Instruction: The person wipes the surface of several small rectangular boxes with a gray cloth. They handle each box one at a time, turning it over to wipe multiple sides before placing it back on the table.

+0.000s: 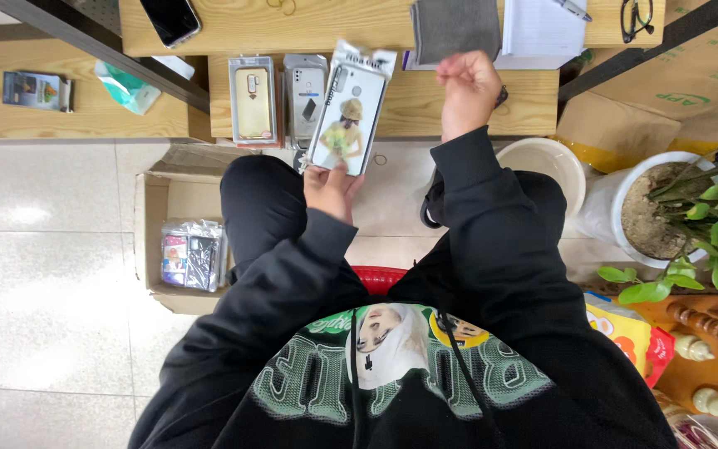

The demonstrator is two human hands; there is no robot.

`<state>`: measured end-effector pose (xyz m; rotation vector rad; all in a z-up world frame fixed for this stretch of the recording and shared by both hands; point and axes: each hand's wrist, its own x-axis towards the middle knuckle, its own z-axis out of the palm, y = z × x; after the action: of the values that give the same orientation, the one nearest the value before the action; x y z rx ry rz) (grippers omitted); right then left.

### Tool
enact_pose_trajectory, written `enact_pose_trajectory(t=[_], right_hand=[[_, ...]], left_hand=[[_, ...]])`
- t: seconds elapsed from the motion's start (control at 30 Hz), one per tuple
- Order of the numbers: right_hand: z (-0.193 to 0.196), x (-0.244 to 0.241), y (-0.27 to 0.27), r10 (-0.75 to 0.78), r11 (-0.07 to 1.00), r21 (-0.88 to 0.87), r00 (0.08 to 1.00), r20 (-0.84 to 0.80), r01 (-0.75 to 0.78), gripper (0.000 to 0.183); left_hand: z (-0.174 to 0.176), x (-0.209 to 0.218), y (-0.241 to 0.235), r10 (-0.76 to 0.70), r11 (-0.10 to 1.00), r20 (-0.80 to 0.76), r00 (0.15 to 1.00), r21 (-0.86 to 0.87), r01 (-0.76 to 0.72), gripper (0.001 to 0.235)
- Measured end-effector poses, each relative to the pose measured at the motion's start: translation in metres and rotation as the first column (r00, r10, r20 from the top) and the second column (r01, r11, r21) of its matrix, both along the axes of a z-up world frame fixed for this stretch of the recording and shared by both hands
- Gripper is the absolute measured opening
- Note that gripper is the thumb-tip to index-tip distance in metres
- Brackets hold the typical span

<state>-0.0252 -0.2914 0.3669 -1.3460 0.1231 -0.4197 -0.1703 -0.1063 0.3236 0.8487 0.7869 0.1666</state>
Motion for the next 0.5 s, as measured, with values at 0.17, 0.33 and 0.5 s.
enact_pose_trajectory(t=[0.17, 0.33, 0.5], right_hand=[[0.011, 0.001, 0.003, -0.035, 0.977, 0.213, 0.999, 0.033, 0.027, 0.029], [0.022, 0.003, 0.0, -0.022, 0.927, 0.367, 0.989, -0.145, 0.075, 0.024], [0.029, 0.004, -0.002, 0.057, 0.925, 0.375, 0.949, -0.309, 0.066, 0.024]], left_hand=[[0.042, 0.022, -0.008, -0.096, 0.994, 0.202, 0.975, -0.025, 0.103, 0.026], [0.041, 0.072, -0.036, -0.16, 0.977, 0.373, 0.914, -0.073, 0.201, 0.038], [0.024, 0.103, -0.061, -0.191, 0.963, 0.325, 0.926, -0.121, 0.241, 0.037]])
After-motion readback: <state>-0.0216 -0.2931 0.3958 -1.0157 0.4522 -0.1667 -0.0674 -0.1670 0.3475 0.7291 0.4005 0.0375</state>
